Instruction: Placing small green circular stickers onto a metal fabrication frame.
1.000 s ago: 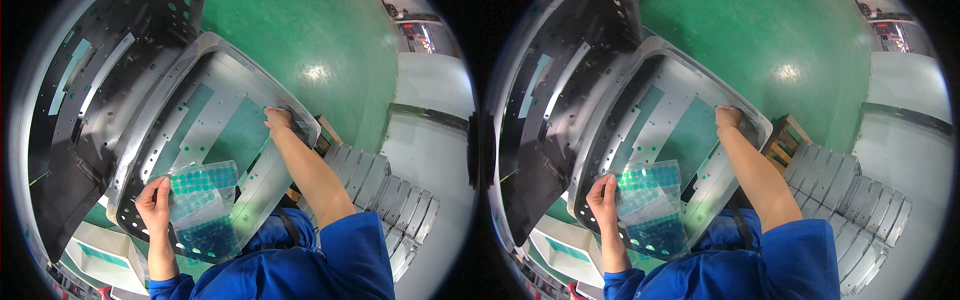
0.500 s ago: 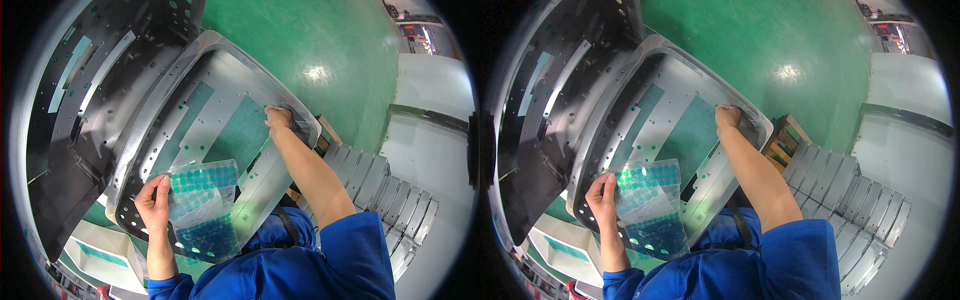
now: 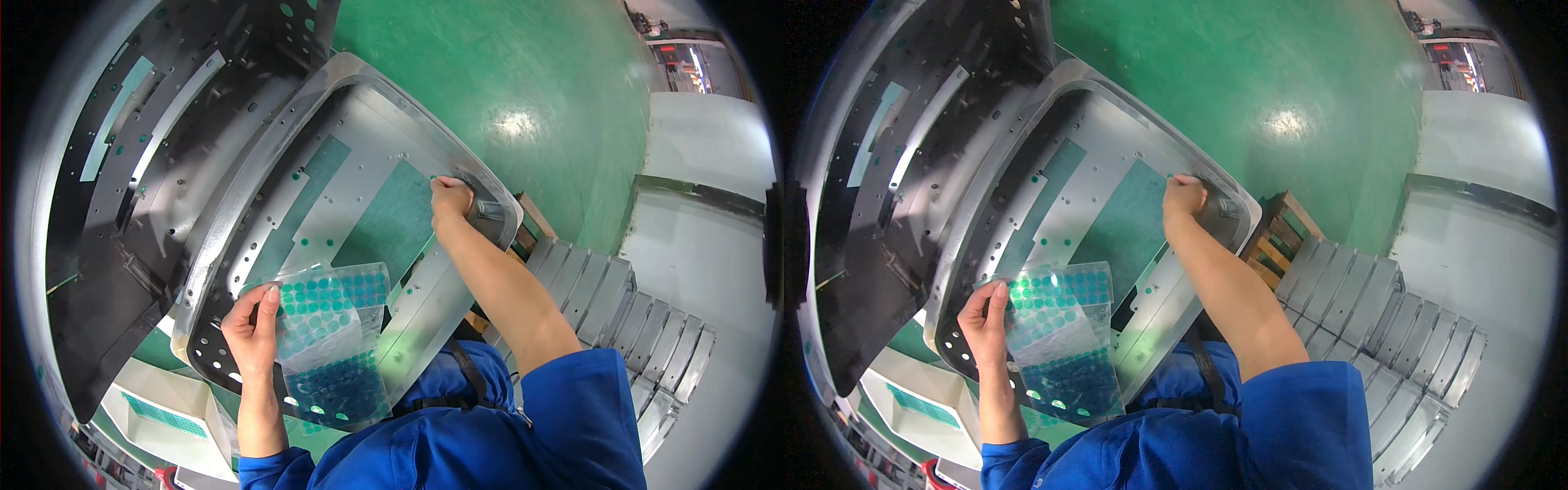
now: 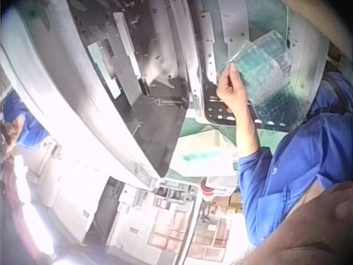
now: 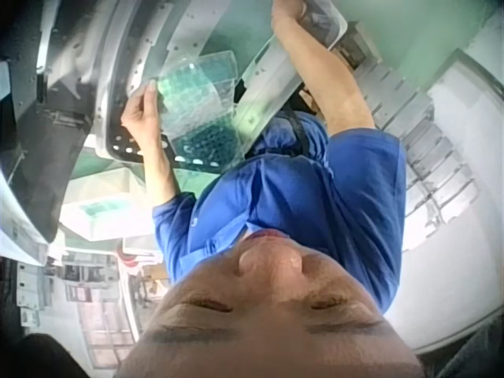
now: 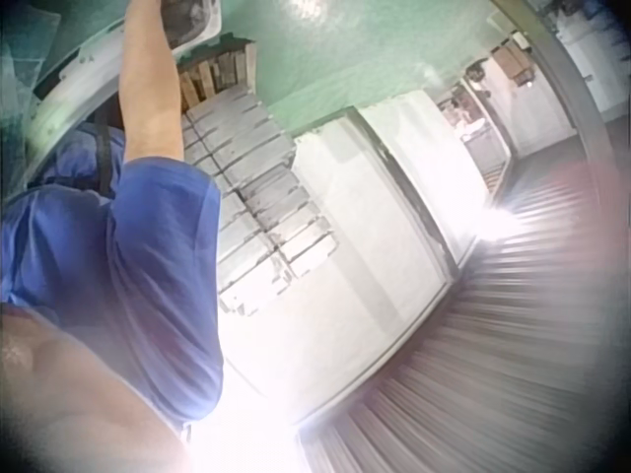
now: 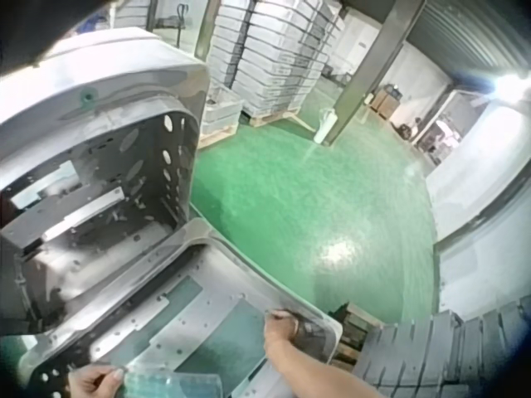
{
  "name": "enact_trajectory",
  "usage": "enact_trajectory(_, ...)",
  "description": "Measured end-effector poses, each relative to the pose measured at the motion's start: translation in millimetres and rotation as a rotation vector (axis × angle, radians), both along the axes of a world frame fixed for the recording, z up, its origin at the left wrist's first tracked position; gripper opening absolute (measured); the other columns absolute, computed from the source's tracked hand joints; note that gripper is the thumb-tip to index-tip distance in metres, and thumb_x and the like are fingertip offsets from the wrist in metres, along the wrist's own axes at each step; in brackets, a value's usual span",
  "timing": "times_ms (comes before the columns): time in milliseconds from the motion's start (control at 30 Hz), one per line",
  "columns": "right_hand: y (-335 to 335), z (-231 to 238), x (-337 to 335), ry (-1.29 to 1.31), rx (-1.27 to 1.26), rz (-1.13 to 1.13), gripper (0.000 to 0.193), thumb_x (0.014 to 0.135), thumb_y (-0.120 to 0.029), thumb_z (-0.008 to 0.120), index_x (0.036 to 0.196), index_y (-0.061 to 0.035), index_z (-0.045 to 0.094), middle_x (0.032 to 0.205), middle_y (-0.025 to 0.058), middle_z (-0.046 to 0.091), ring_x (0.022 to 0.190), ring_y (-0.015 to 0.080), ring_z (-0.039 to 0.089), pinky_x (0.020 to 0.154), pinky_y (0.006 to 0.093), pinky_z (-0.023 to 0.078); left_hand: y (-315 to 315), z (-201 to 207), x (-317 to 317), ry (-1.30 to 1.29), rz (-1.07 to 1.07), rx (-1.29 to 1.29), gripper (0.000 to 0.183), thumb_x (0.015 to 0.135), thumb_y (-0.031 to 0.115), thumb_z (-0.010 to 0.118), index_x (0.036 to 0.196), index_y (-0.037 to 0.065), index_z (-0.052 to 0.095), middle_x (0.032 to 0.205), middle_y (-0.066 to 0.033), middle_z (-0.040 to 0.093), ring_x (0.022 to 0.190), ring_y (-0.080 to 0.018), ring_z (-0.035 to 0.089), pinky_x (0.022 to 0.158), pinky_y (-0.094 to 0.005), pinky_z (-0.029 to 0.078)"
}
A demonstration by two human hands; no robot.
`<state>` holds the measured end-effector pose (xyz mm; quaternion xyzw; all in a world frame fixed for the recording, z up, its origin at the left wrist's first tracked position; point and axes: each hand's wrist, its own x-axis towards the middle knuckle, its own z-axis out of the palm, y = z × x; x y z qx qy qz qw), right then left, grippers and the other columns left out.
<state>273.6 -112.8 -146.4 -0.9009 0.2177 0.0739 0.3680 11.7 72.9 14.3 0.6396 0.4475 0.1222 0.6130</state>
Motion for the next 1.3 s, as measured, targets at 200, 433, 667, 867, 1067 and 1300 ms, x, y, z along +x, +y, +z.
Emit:
enact_trajectory(200,17.0,24.8,-16.4,-0.023,-0.195,0.101,0.034,0.069,-0.005,0.060,0.102,-0.0001,0.054,0.086,0.0101,0.057,0.081,0.0207,0.054,0.074,0.0292,0.044,-1.1,-6.9,-1.6,-0.003,0.021,0.087,0.016,0.080,0.015,0.062,0.088,0.001,0.064,0.066,0.0031,0.055,0.056,-0.0023,0.043,0.050,-0.0161,0.033)
enact_trajectory(433,26.7,54.4,-39.2,0.139,-0.768,0.883,0.039,0.076,-0.011,0.051,0.110,0.0070,0.045,0.119,0.0161,0.035,0.110,0.0295,0.035,0.091,0.0328,0.035,-6.9,17.1,-15.5,-0.054,0.191,0.094,0.016,0.079,0.016,0.063,0.087,0.002,0.064,0.066,0.0034,0.055,0.055,-0.0012,0.044,0.044,-0.0154,0.034)
enact_trajectory(667,0.2,109.2,-63.0,0.270,-0.879,1.558,0.042,0.081,-0.028,0.048,0.107,0.0061,0.048,0.114,0.0187,0.043,0.105,0.0345,0.043,0.087,0.0385,0.039,-21.6,64.6,-93.1,-0.311,0.700,0.226,0.007,0.082,0.005,0.057,0.084,0.000,0.060,0.074,0.0005,0.057,0.068,-0.0041,0.051,0.063,-0.0161,0.040)
enact_trajectory(867,-43.5,196.0,-111.7,0.370,-0.431,2.261,0.057,0.078,-0.059,0.042,0.091,-0.0057,0.060,0.093,0.0166,0.058,0.090,0.0324,0.055,0.076,0.0431,0.044,-53.3,80.8,-202.2,-0.555,0.967,0.343,0.012,0.086,0.012,0.051,0.087,0.002,0.057,0.083,-0.0027,0.059,0.074,-0.0062,0.052,0.067,-0.0203,0.043)
enact_trajectory(1067,-37.4,201.5,-108.3,0.330,-0.301,2.364,0.043,0.081,-0.048,0.045,0.086,-0.0109,0.064,0.087,0.0138,0.060,0.086,0.0321,0.056,0.074,0.0417,0.044,-137.2,87.1,-190.3,-0.288,0.920,0.474,0.005,0.081,0.006,0.056,0.077,0.003,0.057,0.075,0.0008,0.055,0.070,-0.0045,0.049,0.063,-0.0179,0.039)
enact_trajectory(1300,20.3,328.7,-129.3,-0.110,0.824,2.188,0.021,0.078,-0.009,0.058,0.097,-0.0019,0.056,0.095,0.0104,0.059,0.088,0.0213,0.056,0.079,0.0290,0.043,-194.6,125.8,-94.4,-0.289,0.336,1.025,0.008,0.071,0.000,0.062,0.078,0.002,0.058,0.070,-0.0085,0.059,0.057,-0.0205,0.056,0.048,-0.0277,0.043)
